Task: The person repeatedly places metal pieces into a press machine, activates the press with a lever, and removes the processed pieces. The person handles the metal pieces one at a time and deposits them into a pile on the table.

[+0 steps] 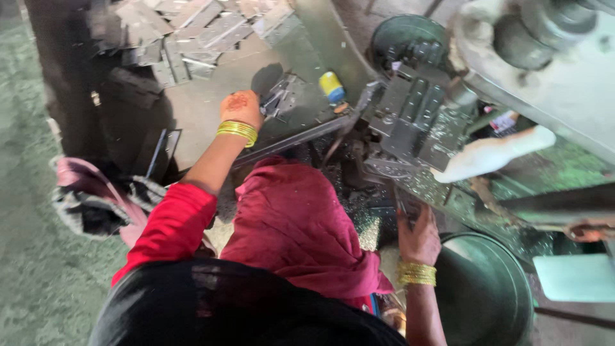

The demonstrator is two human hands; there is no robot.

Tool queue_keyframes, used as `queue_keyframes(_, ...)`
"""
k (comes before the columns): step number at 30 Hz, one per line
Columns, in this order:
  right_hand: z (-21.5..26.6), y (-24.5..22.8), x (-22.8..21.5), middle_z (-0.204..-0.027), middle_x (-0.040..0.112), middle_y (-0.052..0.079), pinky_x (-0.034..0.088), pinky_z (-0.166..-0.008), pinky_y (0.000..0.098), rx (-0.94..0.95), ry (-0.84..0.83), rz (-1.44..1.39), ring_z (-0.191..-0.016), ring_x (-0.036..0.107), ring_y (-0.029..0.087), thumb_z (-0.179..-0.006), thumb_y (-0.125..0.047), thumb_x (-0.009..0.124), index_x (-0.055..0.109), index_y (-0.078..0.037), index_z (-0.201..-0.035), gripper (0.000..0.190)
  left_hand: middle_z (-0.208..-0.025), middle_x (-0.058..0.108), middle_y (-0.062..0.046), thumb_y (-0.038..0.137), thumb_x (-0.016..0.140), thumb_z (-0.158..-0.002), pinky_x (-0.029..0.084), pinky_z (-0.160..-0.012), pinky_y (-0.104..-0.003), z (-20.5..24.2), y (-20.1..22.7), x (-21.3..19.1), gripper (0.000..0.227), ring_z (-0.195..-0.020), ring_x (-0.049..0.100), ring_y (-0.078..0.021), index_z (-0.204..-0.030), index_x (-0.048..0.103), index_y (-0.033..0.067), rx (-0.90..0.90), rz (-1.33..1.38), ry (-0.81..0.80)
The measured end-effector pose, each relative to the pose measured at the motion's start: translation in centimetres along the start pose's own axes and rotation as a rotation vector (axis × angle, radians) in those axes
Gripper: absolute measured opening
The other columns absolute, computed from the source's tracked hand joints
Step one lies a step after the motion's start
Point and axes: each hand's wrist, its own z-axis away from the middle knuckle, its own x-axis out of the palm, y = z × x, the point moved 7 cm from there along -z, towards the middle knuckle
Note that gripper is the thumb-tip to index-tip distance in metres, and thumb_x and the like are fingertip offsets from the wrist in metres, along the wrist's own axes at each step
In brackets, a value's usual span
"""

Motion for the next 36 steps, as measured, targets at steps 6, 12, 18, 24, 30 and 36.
queue_keyframes(6,-1.0,0.9,1.0,-0.126,0.065,0.027,0.049,-0.088,0.0551,0.030,-0.069,-0.028,-0.111,0.062,0.047,-0.090,-0.041,0.067,0.045,-0.007,-0.146,0.069,-0.108,0.070,-0.022,0.010,0.074,-0.078,0.052,-0.092,-0.051,3.4,25.1,2.2,0.044,-0.106,0.065,-0.0425,-0.121,0.065,0.0077,0.296,0.340,-0.042)
queue_keyframes(12,-0.9,1.8,2.8,-0.113,0.071,0.026,0.051,-0.088,0.0558,0.146,-0.344,-0.092,-0.107,0.066,0.048,-0.089,-0.051,0.064,0.048,-0.010,-0.141,0.068,-0.160,0.040,-0.024,0.005,0.057,-0.089,0.050,-0.097,-0.042,7.9,36.0,7.2,0.037,-0.147,0.040,-0.0410,-0.124,0.065,-0.0059,0.376,0.043,-0.074)
queue_keyframes(18,-1.7,4.6,6.2,-0.111,0.069,0.031,0.052,-0.088,0.0549,0.130,-0.406,-0.040,-0.106,0.066,0.049,-0.088,-0.052,0.067,0.045,-0.001,-0.139,0.075,-0.162,0.039,-0.015,0.019,0.052,-0.100,0.032,-0.112,-0.046,8.5,35.9,6.1,0.036,-0.154,0.027,-0.0285,-0.129,0.067,0.0036,0.444,-0.217,-0.435)
queue_keyframes(24,3.6,8.8,14.3,-0.097,0.072,0.027,0.052,-0.079,0.0568,0.249,-0.334,-0.154,-0.094,0.069,0.049,-0.093,-0.048,0.066,0.065,-0.005,-0.109,0.045,-0.158,0.045,-0.013,0.020,0.053,-0.100,0.031,-0.114,-0.046,5.9,37.4,5.0,0.035,-0.154,0.027,-0.0287,-0.128,0.068,0.0056,0.489,-0.298,-0.482)
queue_keyframes(30,1.8,10.3,15.4,-0.091,0.071,0.027,0.053,-0.078,0.0554,0.205,-0.347,-0.240,-0.091,0.067,0.051,-0.092,-0.042,0.067,0.065,-0.004,-0.104,0.040,-0.160,0.038,-0.013,0.019,0.046,-0.101,0.026,-0.116,-0.048,6.3,36.4,6.9,0.040,-0.152,0.025,-0.0285,-0.136,0.057,0.0049,0.499,-0.345,-0.470)
queue_keyframes(36,2.4,11.2,13.7,-0.094,0.072,0.028,0.052,-0.080,0.0559,0.264,-0.406,-0.100,-0.095,0.068,0.049,-0.093,-0.045,0.066,0.064,-0.004,-0.104,0.043,-0.164,0.029,-0.013,0.017,0.037,-0.103,0.022,-0.119,-0.050,4.2,37.7,10.8,0.044,-0.151,0.024,-0.0278,-0.144,0.046,0.0036,0.484,-0.398,-0.380)
